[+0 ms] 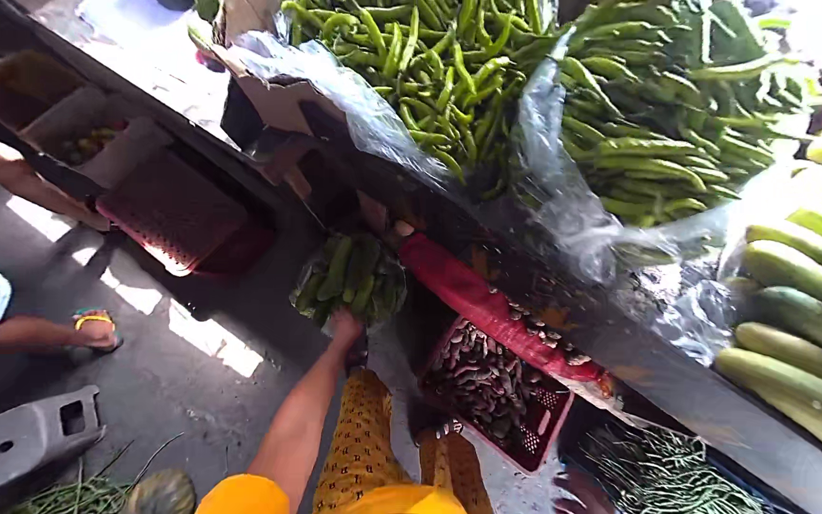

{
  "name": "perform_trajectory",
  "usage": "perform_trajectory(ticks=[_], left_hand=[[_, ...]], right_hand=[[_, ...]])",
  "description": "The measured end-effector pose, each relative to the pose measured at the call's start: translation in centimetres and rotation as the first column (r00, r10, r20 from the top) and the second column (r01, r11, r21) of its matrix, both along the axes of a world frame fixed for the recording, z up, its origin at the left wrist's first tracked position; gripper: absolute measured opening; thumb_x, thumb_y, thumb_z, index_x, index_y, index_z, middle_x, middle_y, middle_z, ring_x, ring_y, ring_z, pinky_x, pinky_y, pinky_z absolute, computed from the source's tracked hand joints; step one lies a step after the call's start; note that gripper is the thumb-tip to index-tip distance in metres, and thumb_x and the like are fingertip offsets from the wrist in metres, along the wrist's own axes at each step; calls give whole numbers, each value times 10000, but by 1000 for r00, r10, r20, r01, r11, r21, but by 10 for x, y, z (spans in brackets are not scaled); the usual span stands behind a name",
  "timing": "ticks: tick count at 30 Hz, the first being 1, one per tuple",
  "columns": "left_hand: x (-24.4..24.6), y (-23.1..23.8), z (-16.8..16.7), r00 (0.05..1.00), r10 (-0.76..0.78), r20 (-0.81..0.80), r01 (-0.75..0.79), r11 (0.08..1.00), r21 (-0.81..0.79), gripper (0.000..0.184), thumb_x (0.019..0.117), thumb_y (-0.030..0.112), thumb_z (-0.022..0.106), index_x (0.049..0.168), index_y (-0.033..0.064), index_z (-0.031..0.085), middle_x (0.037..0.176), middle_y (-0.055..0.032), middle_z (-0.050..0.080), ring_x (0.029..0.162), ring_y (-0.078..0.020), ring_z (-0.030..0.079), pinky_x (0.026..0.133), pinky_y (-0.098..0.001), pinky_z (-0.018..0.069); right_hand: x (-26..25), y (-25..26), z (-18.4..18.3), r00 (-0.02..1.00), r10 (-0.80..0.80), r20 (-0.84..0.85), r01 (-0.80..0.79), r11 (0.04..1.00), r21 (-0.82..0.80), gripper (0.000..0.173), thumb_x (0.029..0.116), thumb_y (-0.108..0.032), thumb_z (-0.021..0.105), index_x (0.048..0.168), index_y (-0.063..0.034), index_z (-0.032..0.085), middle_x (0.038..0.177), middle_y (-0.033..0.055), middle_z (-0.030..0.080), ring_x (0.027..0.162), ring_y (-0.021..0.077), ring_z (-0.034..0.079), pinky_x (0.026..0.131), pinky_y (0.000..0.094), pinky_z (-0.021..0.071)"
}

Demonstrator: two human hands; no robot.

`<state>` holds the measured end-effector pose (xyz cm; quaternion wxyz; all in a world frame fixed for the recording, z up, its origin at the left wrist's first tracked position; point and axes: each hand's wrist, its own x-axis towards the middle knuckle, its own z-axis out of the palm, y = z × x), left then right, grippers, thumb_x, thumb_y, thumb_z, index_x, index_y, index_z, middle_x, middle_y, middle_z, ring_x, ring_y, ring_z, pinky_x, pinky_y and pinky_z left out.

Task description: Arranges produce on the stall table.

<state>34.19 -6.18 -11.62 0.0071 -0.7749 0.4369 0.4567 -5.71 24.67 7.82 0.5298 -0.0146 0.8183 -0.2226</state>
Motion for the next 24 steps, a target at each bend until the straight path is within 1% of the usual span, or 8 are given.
perform_trajectory(ticks=[3, 7, 11, 13, 15, 17, 21, 24], left_hand=[[28, -54, -22, 992, 123, -10, -124, 990, -65, 636, 1016, 254, 605, 1519, -62, 377, 1531, -349, 386, 1417, -488, 414, 1140, -573, 404], [63, -88, -58, 994, 104, -31, -105, 994, -29, 643, 1044, 283, 564, 1516, -100, 354, 1514, -360, 407, 1416, -489, 421, 1161, -554, 383], [84, -105, -96, 985, 64, -159, -71, 997, -40, 762, 975, 419, 678, 1502, -58, 406, 1469, -298, 502, 1366, -422, 506, 1141, -555, 407], [92, -114, -100, 985, -1, -172, 3, 1000, 10, 816, 959, 482, 685, 1527, -22, 387, 1455, -273, 530, 1354, -405, 526, 1133, -566, 409], [99, -120, -104, 983, -58, -175, 67, 997, 44, 816, 942, 521, 690, 1513, 0, 430, 1411, -263, 575, 1320, -417, 554, 1104, -599, 420], [109, -123, -110, 970, -58, -237, 76, 995, 64, 774, 930, 512, 704, 1489, 27, 477, 1383, -240, 603, 1301, -394, 573, 1095, -599, 428], [118, -116, -111, 820, 256, -512, -197, 966, 167, 659, 970, 296, 703, 1503, 9, 442, 1430, -237, 553, 1313, -309, 554, 1109, -479, 445], [119, -109, -115, 720, 320, -616, -262, 947, 185, 590, 975, 248, 647, 1473, -3, 454, 1396, -205, 566, 1242, -234, 580, 1047, -398, 491]], right_hand=[[76, -102, -55, 977, 203, 62, -200, 979, -47, 438, 1096, -222, 446, 1456, 28, 458, 1217, 230, 636, 886, 246, 665, 786, 409, 557], [180, -234, -116, 889, 429, 158, -425, 903, -60, 430, 1078, -188, 499, 1449, 27, 468, 1270, 246, 619, 988, 303, 671, 855, 444, 563], [266, -337, -197, 895, 385, 227, -376, 923, -81, 500, 1108, -341, 445, 1452, 19, 476, 1346, 231, 589, 1066, 298, 661, 890, 437, 555], [300, -376, -236, 918, 284, 276, -272, 959, -79, 612, 1098, -471, 404, 1518, -25, 417, 1424, 239, 545, 1194, 355, 619, 942, 516, 536], [324, -402, -264, 926, 200, 319, -193, 980, -55, 698, 1072, -550, 406, 1571, -65, 341, 1515, 241, 461, 1324, 390, 524, 1009, 588, 473], [341, -413, -286, 948, 163, 274, -166, 986, -14, 712, 1045, -495, 535, 1543, -21, 350, 1502, 271, 449, 1306, 410, 519, 994, 593, 482], [350, -413, -301, 978, 149, 145, -146, 989, -31, 597, 1023, -314, 630, 1452, 51, 433, 1422, 300, 497, 1256, 413, 546, 973, 575, 504], [348, -397, -303, 980, 114, 164, -103, 992, -78, 553, 1020, -257, 618, 1470, 12, 439, 1435, 276, 497, 1250, 396, 552, 957, 560, 516]])
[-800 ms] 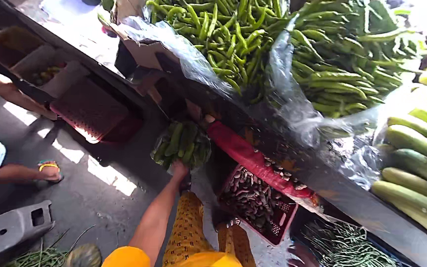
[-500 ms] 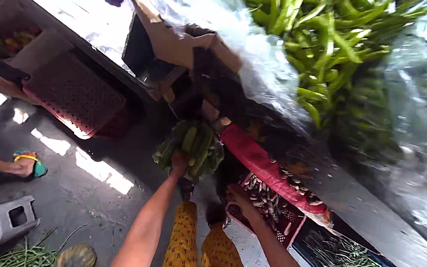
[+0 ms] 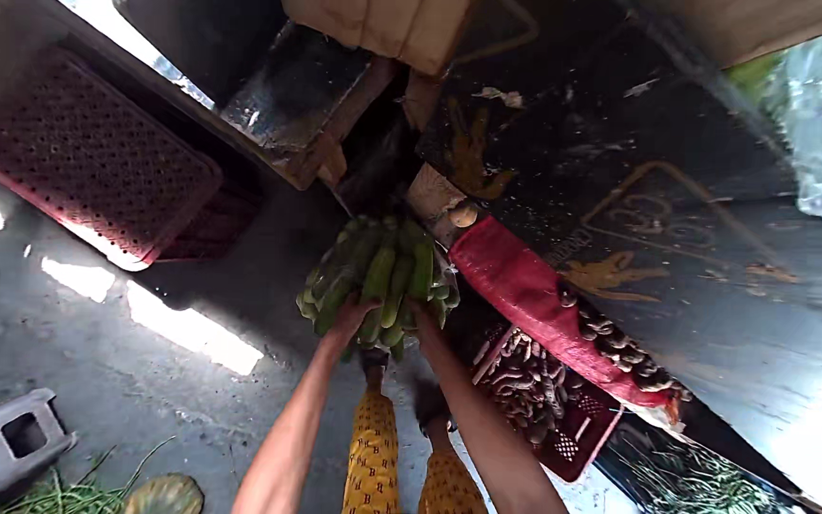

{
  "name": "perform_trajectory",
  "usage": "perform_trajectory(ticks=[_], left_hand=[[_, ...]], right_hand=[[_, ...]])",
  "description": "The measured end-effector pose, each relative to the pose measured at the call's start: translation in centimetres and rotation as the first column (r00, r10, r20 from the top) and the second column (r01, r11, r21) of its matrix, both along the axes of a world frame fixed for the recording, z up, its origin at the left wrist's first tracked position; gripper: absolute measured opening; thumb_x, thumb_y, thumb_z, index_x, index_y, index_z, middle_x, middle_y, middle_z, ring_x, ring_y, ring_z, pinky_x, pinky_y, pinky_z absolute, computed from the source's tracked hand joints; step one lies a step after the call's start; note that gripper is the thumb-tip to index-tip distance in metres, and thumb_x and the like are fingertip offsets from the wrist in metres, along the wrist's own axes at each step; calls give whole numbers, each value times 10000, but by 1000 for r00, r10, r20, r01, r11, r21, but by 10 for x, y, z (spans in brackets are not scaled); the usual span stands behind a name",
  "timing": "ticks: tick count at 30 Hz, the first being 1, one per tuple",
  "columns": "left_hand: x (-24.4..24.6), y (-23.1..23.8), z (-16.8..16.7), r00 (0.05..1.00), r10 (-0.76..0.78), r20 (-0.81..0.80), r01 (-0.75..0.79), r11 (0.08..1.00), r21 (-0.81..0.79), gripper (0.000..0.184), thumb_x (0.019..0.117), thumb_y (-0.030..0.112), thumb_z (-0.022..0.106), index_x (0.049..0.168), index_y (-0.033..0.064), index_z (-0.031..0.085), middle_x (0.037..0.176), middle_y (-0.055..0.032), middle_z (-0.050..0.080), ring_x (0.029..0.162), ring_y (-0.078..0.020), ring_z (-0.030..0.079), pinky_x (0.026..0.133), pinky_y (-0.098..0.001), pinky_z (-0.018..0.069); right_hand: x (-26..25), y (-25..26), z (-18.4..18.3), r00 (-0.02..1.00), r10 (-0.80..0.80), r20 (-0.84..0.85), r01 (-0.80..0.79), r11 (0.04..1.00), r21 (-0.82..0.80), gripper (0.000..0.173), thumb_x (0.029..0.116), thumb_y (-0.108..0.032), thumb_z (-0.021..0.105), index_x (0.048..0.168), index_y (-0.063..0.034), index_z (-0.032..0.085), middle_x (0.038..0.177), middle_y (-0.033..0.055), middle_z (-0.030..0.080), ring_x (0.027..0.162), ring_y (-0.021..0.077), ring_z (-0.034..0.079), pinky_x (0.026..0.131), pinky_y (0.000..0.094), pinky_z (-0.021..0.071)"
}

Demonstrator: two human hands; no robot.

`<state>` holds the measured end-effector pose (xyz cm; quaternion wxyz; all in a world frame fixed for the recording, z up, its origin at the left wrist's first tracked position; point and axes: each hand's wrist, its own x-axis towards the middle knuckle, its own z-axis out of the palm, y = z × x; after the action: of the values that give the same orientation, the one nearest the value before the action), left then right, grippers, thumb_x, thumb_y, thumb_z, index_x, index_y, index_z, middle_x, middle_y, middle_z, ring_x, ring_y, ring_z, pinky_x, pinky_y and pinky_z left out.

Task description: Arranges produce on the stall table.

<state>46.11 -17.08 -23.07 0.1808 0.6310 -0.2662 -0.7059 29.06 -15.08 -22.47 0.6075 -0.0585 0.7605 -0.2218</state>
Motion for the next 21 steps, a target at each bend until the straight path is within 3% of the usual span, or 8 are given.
perform_trajectory(ticks=[3, 7, 12, 16, 19, 21], left_hand=[[-6, 4, -1, 996, 1, -85, -3, 1000, -23, 561, 999, 198, 595, 1486, -25, 429, 1450, -207, 522, 1302, -217, 529, 1094, -370, 445], [-12, 5, -6, 991, -25, -133, 24, 1000, -13, 464, 1005, 171, 560, 1423, -16, 483, 1307, -149, 601, 1138, -138, 594, 982, -309, 499], [-13, 3, -1, 983, -118, -143, 106, 990, -90, 579, 925, 173, 616, 1436, -36, 442, 1274, -152, 615, 1106, -142, 622, 971, -321, 526], [-23, 7, -2, 977, -79, -196, 49, 987, -150, 657, 905, 170, 617, 1481, -28, 371, 1297, -127, 598, 1117, -101, 620, 971, -277, 529], [-27, 20, 11, 987, 30, -161, -52, 989, -139, 627, 919, 135, 593, 1481, -30, 370, 1319, -132, 585, 1136, -97, 607, 980, -268, 519], [-30, 37, 36, 990, 97, -98, -107, 989, -106, 516, 963, 70, 548, 1442, -61, 406, 1279, -139, 601, 1093, -93, 611, 954, -281, 530]], right_hand=[[4, 13, 3, 997, -41, 68, 44, 998, -38, 510, 1034, -230, 570, 1473, -7, 438, 1449, 239, 495, 1273, 352, 525, 987, 540, 481], [12, 22, 2, 996, -69, 56, 75, 991, -107, 503, 1032, -207, 568, 1468, 11, 443, 1411, 241, 527, 1247, 323, 541, 999, 512, 477], [12, 30, 2, 997, 0, 83, 21, 967, -256, 613, 979, -108, 594, 1525, 28, 353, 1411, 250, 524, 1207, 288, 574, 964, 443, 519], [-4, 22, 13, 991, 81, 103, -43, 943, -330, 715, 962, -128, 595, 1588, -9, 270, 1439, 253, 502, 1170, 266, 598, 907, 402, 546], [-15, 17, 21, 963, 214, 164, -155, 936, -315, 728, 972, -126, 624, 1595, -11, 265, 1485, 255, 482, 1293, 297, 547, 1019, 457, 504], [-19, 20, 48, 947, 293, 132, -239, 916, -321, 663, 972, -97, 658, 1550, 24, 355, 1461, 265, 516, 1308, 317, 549, 1071, 469, 480]])
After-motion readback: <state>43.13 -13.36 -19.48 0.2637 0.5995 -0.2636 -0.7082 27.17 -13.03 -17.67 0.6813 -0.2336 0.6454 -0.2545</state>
